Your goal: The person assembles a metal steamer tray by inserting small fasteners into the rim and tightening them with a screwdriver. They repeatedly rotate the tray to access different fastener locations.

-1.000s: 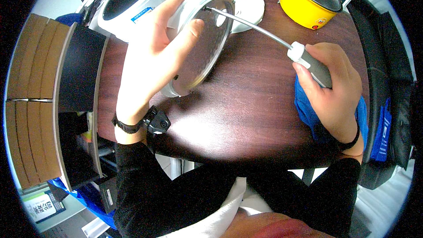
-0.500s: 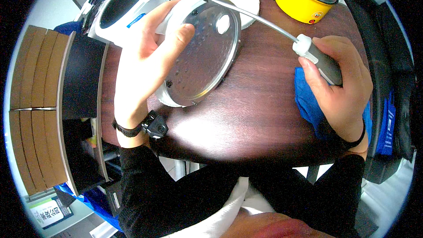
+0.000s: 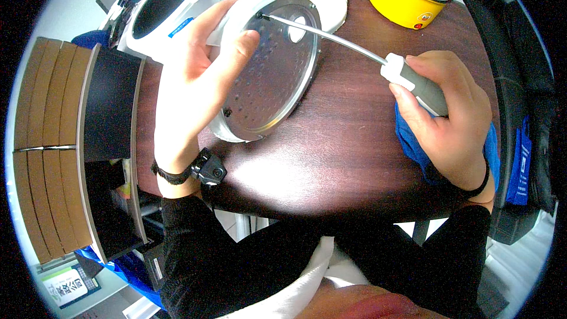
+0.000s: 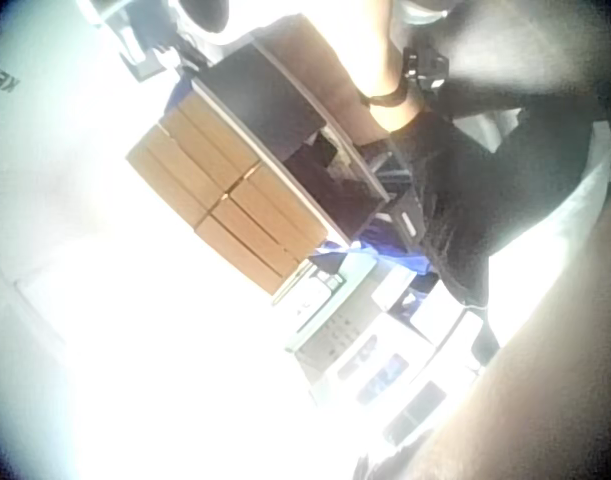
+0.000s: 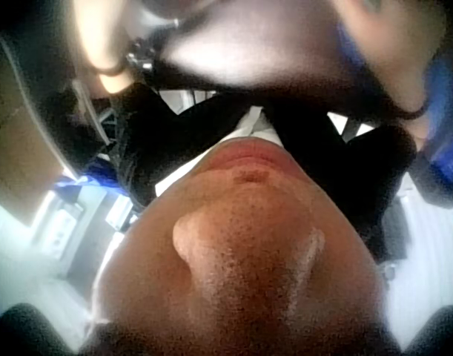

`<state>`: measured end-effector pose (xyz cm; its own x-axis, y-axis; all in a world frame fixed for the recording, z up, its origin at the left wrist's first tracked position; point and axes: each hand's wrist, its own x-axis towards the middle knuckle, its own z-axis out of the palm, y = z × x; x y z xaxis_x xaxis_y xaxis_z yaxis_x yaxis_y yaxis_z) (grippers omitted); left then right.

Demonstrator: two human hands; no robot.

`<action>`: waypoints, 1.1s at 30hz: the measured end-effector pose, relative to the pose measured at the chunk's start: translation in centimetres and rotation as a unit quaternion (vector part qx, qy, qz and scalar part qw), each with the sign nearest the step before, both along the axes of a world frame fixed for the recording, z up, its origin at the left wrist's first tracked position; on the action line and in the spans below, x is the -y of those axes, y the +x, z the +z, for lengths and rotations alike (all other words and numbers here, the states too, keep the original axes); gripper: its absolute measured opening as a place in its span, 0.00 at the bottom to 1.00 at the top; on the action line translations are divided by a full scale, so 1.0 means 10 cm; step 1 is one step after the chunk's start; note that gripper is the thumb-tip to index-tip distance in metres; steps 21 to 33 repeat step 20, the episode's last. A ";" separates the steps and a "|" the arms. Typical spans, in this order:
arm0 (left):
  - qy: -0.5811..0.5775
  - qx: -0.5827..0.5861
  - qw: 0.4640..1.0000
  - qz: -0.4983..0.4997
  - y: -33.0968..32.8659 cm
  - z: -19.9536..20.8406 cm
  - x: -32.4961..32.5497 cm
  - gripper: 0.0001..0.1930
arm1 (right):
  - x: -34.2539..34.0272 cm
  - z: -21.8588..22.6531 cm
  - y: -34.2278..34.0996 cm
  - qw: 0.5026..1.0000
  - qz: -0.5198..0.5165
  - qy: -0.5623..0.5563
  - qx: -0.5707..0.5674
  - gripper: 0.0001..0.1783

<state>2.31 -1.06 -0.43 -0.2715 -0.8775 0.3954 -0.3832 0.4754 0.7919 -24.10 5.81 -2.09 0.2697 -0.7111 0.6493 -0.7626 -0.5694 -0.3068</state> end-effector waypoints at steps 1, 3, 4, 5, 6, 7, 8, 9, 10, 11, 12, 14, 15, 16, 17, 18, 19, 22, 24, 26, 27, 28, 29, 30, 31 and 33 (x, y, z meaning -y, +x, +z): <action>-0.007 -0.001 1.000 -0.002 0.00 0.00 -0.01 0.22 | 0.00 0.00 0.00 1.000 -0.001 0.000 -0.002 0.16; -0.015 -0.002 1.000 -0.005 -0.02 -0.01 0.00 0.22 | -0.01 0.01 0.00 1.000 -0.004 0.005 -0.001 0.17; -0.015 -0.001 1.000 -0.006 -0.02 -0.01 0.00 0.22 | -0.02 0.01 0.00 1.000 -0.006 0.008 -0.001 0.17; -0.015 0.000 1.000 -0.005 -0.02 -0.01 -0.01 0.22 | -0.03 0.02 0.00 1.000 -0.006 0.003 -0.004 0.17; -0.026 0.001 1.000 -0.007 -0.01 -0.02 -0.01 0.22 | -0.03 0.02 0.00 1.000 -0.006 -0.002 -0.008 0.17; -0.037 0.003 0.999 -0.009 0.00 -0.04 0.00 0.22 | -0.04 0.03 0.00 1.000 -0.006 -0.008 -0.011 0.17; -0.048 0.003 0.999 -0.014 0.00 -0.06 0.02 0.22 | -0.05 0.04 0.00 1.000 -0.013 -0.014 -0.017 0.17; -0.060 0.029 0.998 -0.005 -0.01 -0.05 0.01 0.22 | -0.07 0.05 0.00 0.999 -0.019 -0.020 -0.024 0.17; -0.071 0.056 0.996 0.004 -0.02 -0.03 -0.01 0.21 | -0.09 0.07 0.00 0.999 -0.026 -0.026 -0.030 0.17; -0.083 0.083 0.993 0.015 -0.02 -0.01 -0.04 0.21 | -0.11 0.08 0.01 0.999 -0.027 -0.032 -0.030 0.17; -0.066 0.071 0.995 0.003 -0.02 0.00 -0.06 0.21 | -0.14 0.08 0.01 0.998 -0.029 -0.038 -0.030 0.17; -0.032 0.048 0.998 -0.020 -0.05 0.01 -0.08 0.20 | -0.15 0.11 -0.01 0.999 -0.026 -0.034 -0.026 0.17; -0.035 0.041 0.998 -0.017 -0.05 0.01 -0.09 0.21 | -0.15 0.12 -0.02 0.999 -0.021 -0.024 -0.022 0.18; -0.037 0.035 0.999 -0.013 -0.05 -0.01 -0.09 0.21 | -0.14 0.14 -0.03 1.000 -0.017 -0.014 -0.018 0.18; -0.039 0.029 0.999 -0.010 -0.04 -0.02 -0.09 0.21 | -0.14 0.14 -0.03 1.000 -0.016 -0.019 -0.016 0.18; -0.048 0.036 0.998 -0.008 -0.04 -0.02 -0.09 0.21 | -0.14 0.14 -0.03 1.000 -0.015 -0.023 -0.014 0.18; -0.056 0.042 0.998 -0.005 -0.02 -0.03 -0.09 0.21 | -0.15 0.14 -0.03 0.999 -0.014 -0.028 -0.012 0.18; -0.065 0.049 0.997 -0.003 -0.01 -0.03 -0.09 0.21 | -0.15 0.14 -0.03 0.999 -0.014 -0.027 -0.011 0.18; -0.065 0.049 0.997 -0.003 -0.01 -0.03 -0.09 0.21 | -0.15 0.14 -0.03 0.999 -0.014 -0.027 -0.011 0.18; -0.065 0.049 0.997 -0.003 -0.01 -0.03 -0.09 0.21 | -0.15 0.14 -0.03 0.999 -0.014 -0.027 -0.011 0.18; -0.065 0.049 0.997 -0.003 -0.01 -0.03 -0.09 0.21 | -0.15 0.14 -0.03 0.999 -0.014 -0.027 -0.011 0.18; -0.065 0.049 0.997 -0.003 -0.01 -0.03 -0.09 0.21 | -0.15 0.14 -0.03 0.999 -0.014 -0.027 -0.011 0.18; -0.065 0.049 0.997 -0.003 -0.01 -0.03 -0.09 0.21 | -0.15 0.14 -0.03 0.999 -0.014 -0.027 -0.011 0.18; -0.065 0.049 0.997 -0.003 -0.01 -0.03 -0.09 0.21 | -0.15 0.14 -0.03 0.999 -0.014 -0.027 -0.011 0.18; -0.065 0.049 0.997 -0.003 -0.01 -0.03 -0.09 0.21 | -0.15 0.14 -0.03 0.999 -0.014 -0.027 -0.011 0.18; -0.065 0.049 0.997 -0.003 -0.01 -0.03 -0.09 0.21 | -0.15 0.14 -0.03 0.999 -0.014 -0.027 -0.011 0.18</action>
